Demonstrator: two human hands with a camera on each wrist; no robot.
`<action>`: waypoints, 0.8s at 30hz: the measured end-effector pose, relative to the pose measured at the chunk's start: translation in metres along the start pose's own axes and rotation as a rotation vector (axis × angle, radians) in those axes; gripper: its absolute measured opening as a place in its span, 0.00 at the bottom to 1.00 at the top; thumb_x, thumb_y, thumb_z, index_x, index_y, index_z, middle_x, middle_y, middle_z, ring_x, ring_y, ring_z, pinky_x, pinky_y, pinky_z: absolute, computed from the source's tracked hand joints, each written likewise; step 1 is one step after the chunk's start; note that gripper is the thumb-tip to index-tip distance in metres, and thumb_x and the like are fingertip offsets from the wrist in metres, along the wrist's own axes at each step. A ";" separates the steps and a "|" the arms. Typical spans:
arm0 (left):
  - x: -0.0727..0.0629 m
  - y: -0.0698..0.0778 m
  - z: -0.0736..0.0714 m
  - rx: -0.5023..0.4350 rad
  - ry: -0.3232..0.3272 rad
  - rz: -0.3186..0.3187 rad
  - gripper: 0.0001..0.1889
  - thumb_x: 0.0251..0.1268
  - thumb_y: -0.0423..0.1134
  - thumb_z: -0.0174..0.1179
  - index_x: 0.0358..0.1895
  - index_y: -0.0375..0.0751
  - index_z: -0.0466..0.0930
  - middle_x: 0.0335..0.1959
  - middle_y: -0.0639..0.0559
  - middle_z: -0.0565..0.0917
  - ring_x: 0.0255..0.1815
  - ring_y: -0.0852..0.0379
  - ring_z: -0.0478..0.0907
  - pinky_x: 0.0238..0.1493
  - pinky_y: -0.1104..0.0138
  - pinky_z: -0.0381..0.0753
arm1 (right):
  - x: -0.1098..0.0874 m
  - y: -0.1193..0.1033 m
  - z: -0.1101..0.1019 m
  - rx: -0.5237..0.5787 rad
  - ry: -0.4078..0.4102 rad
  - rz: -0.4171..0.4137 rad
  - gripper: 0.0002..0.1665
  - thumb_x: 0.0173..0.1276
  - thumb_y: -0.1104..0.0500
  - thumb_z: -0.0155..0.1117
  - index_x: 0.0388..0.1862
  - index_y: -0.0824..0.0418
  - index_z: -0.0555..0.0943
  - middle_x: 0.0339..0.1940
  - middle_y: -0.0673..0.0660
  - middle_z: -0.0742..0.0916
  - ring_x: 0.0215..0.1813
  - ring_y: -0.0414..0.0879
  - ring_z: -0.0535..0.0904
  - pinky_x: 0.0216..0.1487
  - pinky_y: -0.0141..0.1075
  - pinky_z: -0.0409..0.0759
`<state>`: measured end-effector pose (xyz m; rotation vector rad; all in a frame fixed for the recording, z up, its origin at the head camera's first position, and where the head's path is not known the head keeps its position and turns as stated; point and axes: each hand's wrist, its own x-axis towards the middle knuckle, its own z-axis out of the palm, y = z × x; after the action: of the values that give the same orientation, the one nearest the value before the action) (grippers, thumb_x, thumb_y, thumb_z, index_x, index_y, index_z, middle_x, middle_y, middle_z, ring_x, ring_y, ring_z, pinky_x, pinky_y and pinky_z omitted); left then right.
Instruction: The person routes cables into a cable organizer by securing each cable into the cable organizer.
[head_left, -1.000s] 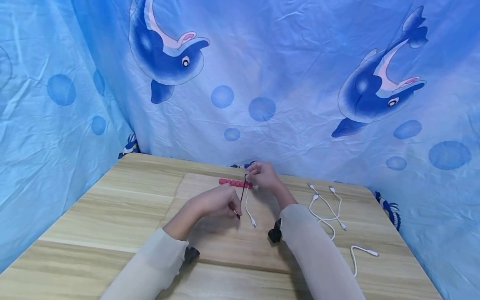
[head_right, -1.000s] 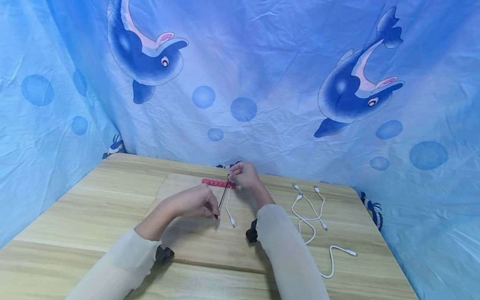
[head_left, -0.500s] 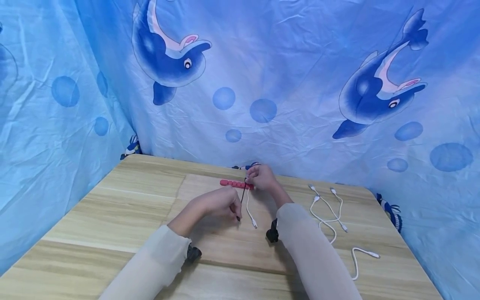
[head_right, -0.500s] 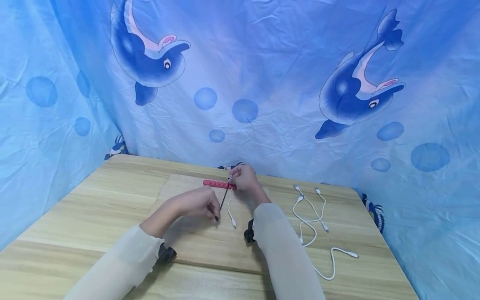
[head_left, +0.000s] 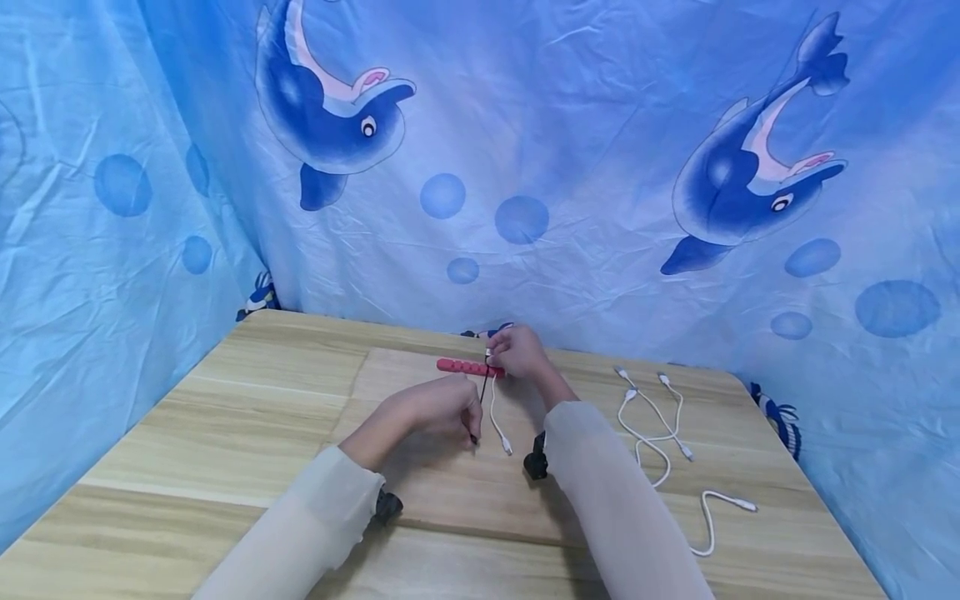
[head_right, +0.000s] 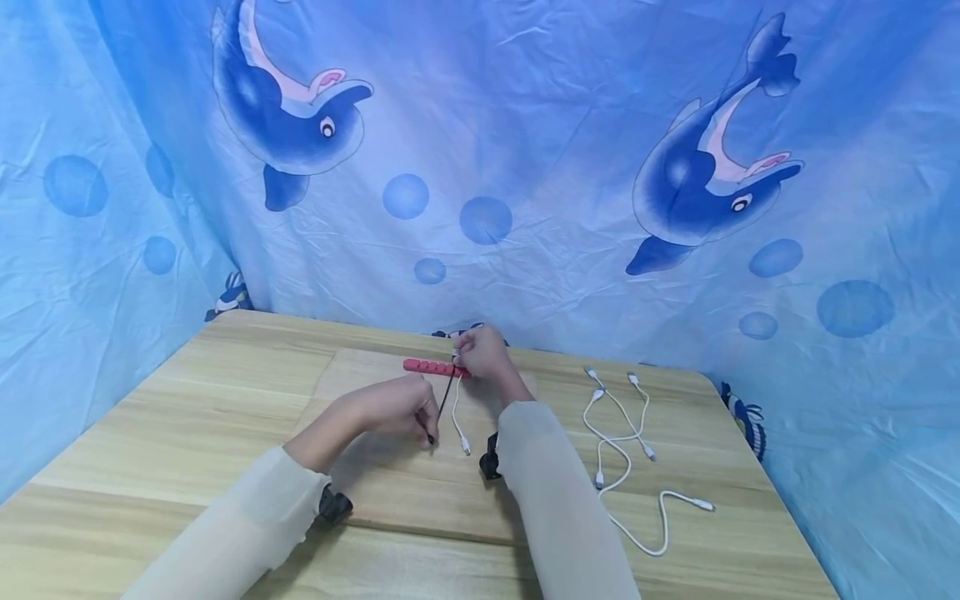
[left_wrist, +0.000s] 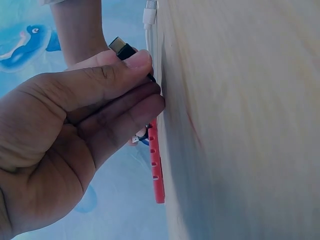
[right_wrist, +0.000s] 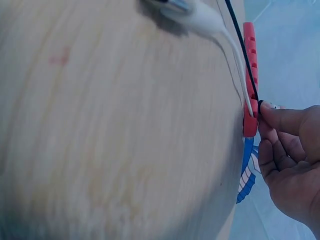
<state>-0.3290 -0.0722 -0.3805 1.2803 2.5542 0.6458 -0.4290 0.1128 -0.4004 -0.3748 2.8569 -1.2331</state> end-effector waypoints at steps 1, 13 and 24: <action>0.000 0.000 0.000 0.002 -0.003 -0.003 0.08 0.50 0.28 0.78 0.26 0.47 0.91 0.24 0.62 0.88 0.30 0.70 0.81 0.41 0.74 0.80 | 0.001 0.000 0.000 -0.002 0.001 0.003 0.07 0.63 0.68 0.73 0.40 0.63 0.86 0.34 0.55 0.88 0.37 0.47 0.83 0.35 0.33 0.78; 0.002 0.002 0.001 0.009 -0.010 -0.014 0.08 0.50 0.29 0.78 0.26 0.47 0.91 0.24 0.62 0.88 0.30 0.71 0.80 0.42 0.73 0.80 | 0.004 0.005 0.004 0.026 0.010 0.042 0.08 0.63 0.68 0.71 0.41 0.62 0.87 0.35 0.55 0.88 0.36 0.46 0.83 0.34 0.33 0.78; 0.004 0.001 0.001 -0.032 -0.018 -0.045 0.08 0.51 0.28 0.78 0.26 0.47 0.91 0.24 0.62 0.88 0.30 0.71 0.80 0.40 0.72 0.81 | 0.004 0.004 0.002 0.006 0.026 0.055 0.10 0.62 0.67 0.74 0.43 0.62 0.89 0.38 0.56 0.89 0.40 0.48 0.83 0.38 0.35 0.80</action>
<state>-0.3303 -0.0684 -0.3806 1.2094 2.5395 0.6606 -0.4334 0.1130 -0.4045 -0.2797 2.8636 -1.2456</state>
